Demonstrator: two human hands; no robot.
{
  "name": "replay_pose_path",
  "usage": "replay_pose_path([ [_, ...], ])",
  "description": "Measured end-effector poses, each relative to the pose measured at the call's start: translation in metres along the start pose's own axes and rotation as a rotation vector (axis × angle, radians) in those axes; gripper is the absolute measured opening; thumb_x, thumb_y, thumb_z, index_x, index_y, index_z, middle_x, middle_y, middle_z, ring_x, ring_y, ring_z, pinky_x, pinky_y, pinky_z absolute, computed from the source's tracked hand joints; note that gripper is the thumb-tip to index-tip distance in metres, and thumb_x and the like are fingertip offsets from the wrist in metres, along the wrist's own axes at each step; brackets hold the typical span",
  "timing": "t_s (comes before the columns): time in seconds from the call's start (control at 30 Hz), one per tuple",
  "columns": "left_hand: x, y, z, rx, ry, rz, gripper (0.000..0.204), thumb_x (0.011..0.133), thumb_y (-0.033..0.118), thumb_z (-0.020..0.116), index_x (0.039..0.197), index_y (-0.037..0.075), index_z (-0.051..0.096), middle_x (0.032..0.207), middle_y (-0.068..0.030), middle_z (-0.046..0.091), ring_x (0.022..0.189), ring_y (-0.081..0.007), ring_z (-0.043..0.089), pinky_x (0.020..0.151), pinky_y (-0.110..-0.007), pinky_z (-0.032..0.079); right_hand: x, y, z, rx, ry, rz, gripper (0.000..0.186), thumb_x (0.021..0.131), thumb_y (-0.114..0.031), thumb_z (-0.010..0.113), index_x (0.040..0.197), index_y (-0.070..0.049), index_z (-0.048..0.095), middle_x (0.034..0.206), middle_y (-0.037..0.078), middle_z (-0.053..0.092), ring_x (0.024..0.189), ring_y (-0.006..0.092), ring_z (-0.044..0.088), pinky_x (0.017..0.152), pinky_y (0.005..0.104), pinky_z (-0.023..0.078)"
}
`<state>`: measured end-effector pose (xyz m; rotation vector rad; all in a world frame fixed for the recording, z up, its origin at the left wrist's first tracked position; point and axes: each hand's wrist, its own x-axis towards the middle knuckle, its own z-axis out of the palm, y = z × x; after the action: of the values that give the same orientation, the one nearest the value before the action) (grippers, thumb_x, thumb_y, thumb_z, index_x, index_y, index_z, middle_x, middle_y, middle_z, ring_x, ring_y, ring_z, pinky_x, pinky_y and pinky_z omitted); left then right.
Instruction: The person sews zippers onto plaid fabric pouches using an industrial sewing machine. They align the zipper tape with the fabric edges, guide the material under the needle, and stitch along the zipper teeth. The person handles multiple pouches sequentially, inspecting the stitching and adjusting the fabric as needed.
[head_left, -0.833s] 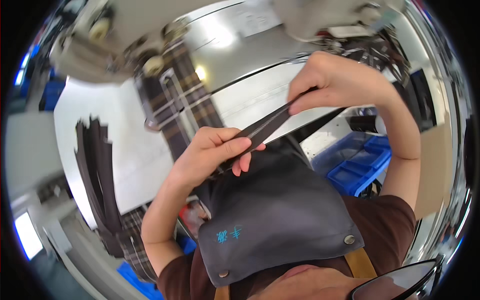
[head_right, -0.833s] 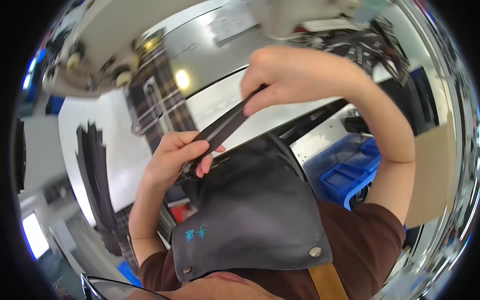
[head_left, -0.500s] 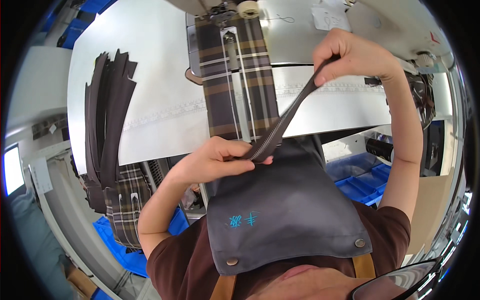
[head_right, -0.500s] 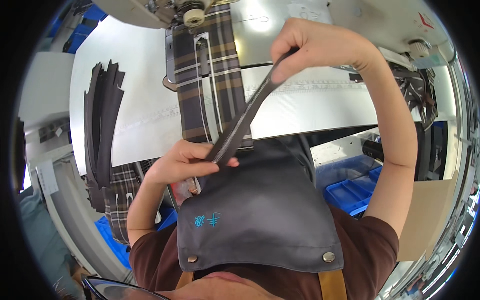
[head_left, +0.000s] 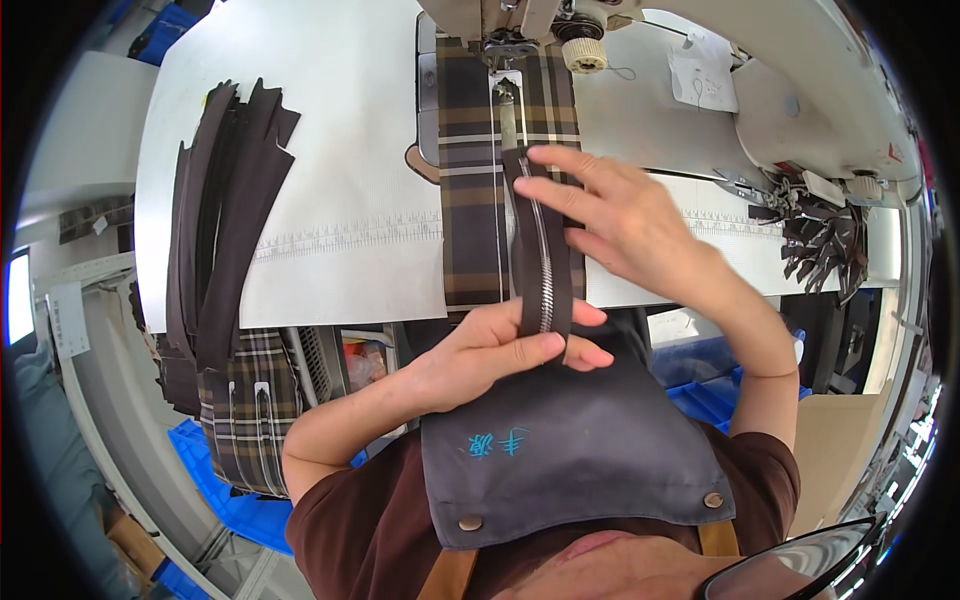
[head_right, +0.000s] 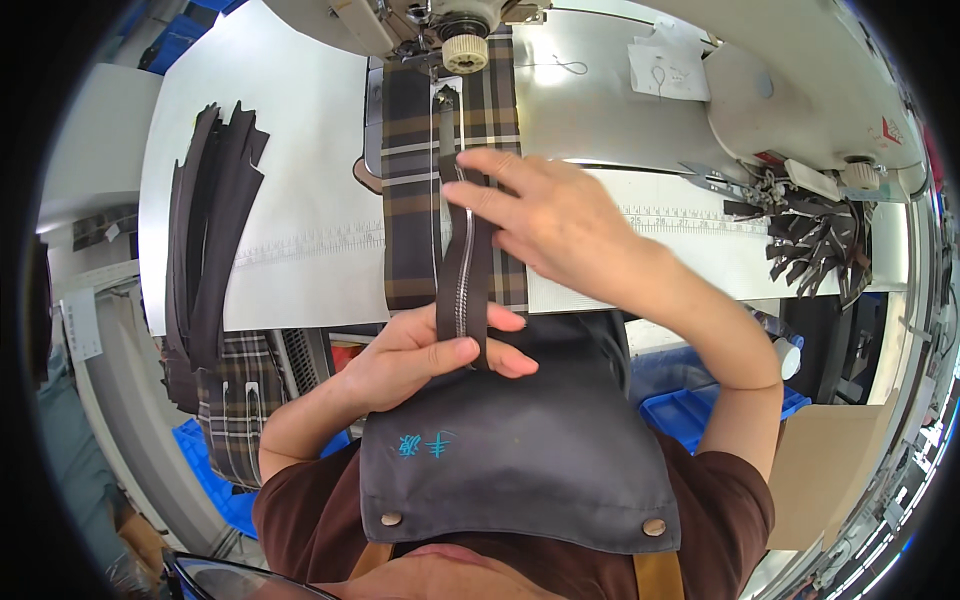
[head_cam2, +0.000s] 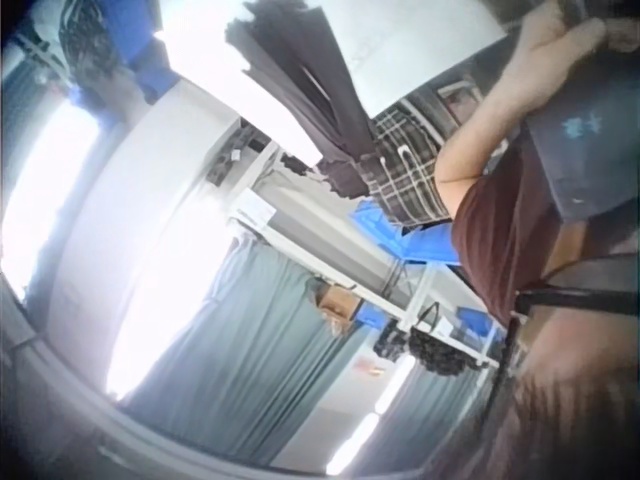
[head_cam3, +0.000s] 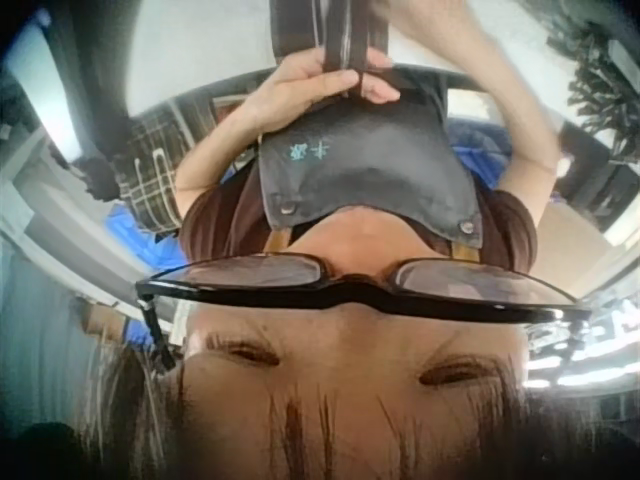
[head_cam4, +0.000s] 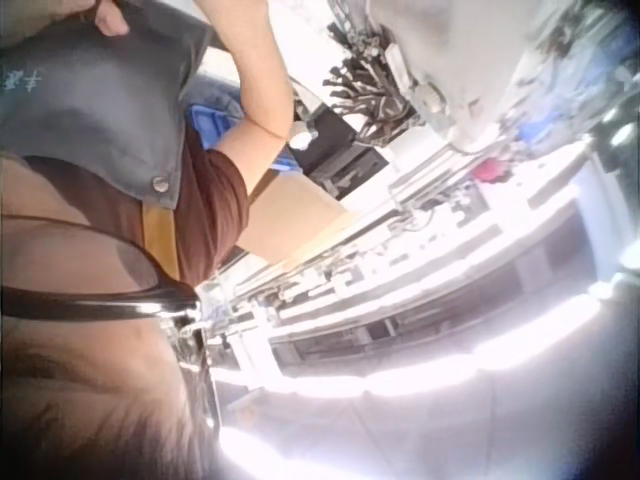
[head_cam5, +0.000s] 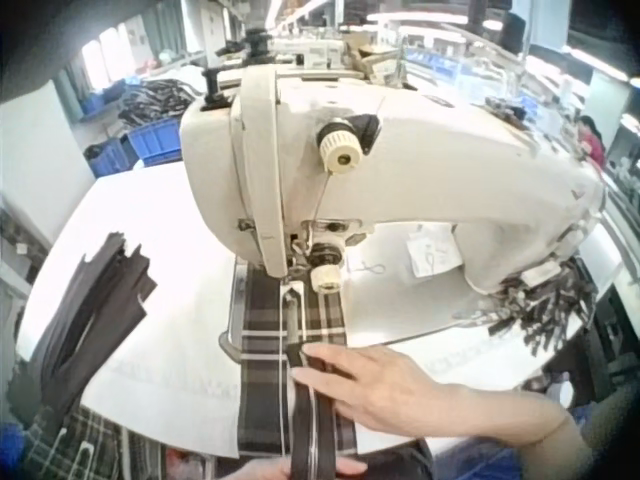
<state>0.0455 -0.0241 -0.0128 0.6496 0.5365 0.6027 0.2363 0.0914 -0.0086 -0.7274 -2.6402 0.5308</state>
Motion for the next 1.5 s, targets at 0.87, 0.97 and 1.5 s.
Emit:
replay_pose_path([
  [0.87,0.059,0.068,-0.112,2.019,0.618,0.724,0.02,0.082,0.008,0.063,0.102,0.006,0.063,0.114,-0.0013,0.059,0.1,-0.023,0.058,0.101,-0.051,0.035,0.052,0.056,0.04,0.033,0.414,-0.117,0.02,0.076,0.0,0.066,0.096,-0.004,0.064,0.095,0.008,0.068,0.077,0.0251,0.066,0.065,0.0326,0.054],
  [0.97,0.062,0.067,-0.112,1.952,0.65,0.768,0.02,0.081,0.006,0.062,0.101,0.007,0.063,0.11,-0.001,0.058,0.099,-0.0222,0.058,0.102,-0.053,0.033,0.051,0.058,0.044,0.026,0.409,-0.131,0.021,0.074,-0.001,0.067,0.095,-0.004,0.063,0.092,0.007,0.068,0.076,0.0251,0.066,0.063,0.0329,0.054],
  [1.5,0.063,0.062,-0.116,1.99,0.681,0.748,0.034,0.078,0.005,0.062,0.111,0.01,0.065,0.122,0.0035,0.061,0.103,-0.0166,0.058,0.105,-0.058,0.025,0.05,0.061,0.047,-0.25,0.409,-0.17,0.024,0.069,-0.005,0.067,0.093,-0.004,0.066,0.1,0.005,0.069,0.079,0.021,0.064,0.065,0.0309,0.054],
])
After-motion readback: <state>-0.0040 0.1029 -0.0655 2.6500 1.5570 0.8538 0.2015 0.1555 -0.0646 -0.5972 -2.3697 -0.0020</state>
